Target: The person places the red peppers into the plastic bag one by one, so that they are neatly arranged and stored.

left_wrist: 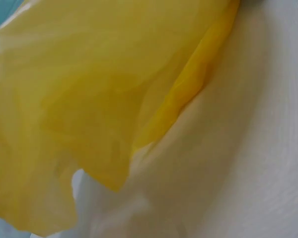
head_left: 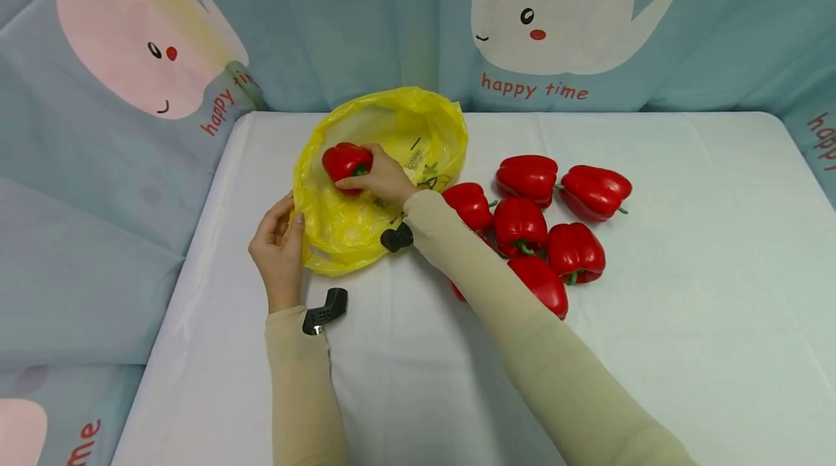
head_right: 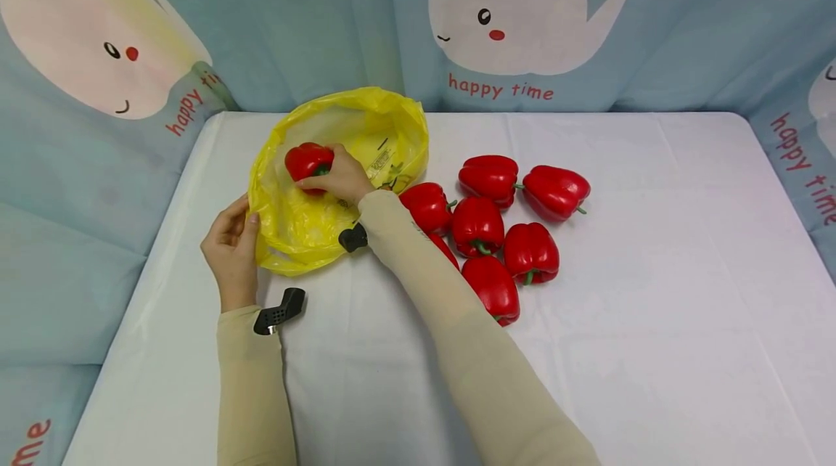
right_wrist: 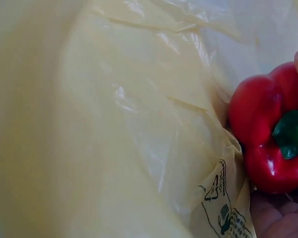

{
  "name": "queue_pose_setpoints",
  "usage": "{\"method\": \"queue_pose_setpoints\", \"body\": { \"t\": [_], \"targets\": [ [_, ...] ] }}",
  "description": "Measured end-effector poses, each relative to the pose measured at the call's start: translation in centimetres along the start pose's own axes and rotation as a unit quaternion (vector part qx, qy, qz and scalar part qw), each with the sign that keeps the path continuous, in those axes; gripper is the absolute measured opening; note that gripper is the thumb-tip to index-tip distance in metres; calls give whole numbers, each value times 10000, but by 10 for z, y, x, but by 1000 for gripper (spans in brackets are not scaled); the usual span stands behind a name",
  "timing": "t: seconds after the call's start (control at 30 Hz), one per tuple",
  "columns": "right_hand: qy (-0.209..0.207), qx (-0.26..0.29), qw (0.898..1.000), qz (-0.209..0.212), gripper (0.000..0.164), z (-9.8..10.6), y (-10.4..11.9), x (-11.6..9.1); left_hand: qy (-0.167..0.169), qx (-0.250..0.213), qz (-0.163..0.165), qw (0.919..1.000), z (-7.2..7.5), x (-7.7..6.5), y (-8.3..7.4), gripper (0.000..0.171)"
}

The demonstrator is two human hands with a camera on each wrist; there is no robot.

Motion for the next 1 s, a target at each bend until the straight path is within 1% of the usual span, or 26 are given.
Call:
{"method": "queue_pose_setpoints", "body": {
  "t": [0.37, 0.6, 0.87, 1.0],
  "targets": [
    [-129, -76, 9998, -97, 82, 6, -5, -9, 101, -320, -114, 9994, -5, 0, -2, 26],
    [-183, -73, 9997, -159, 82, 11, -9, -14, 211, -363, -116, 9991, -7, 0, -2, 26],
    [-112, -28, 9996, -260, 79, 16, -10, -21, 341, -290, -67, 9990, -8, -1, -2, 26],
    [-81, -20, 9996, -283, 80, 19, -10, -27, 374, -362, -98, 9986, -10, -2, -2, 25]
  ]
}}
Point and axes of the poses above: each hand's wrist, its own x-axis towards the middle knuckle, its own z-axis out of the back of the hand, y = z × x, the point moved 1 cm from there along x, towards the middle knuckle, and after that the axes turned 5 degrees about y, right-handed, at the moved point
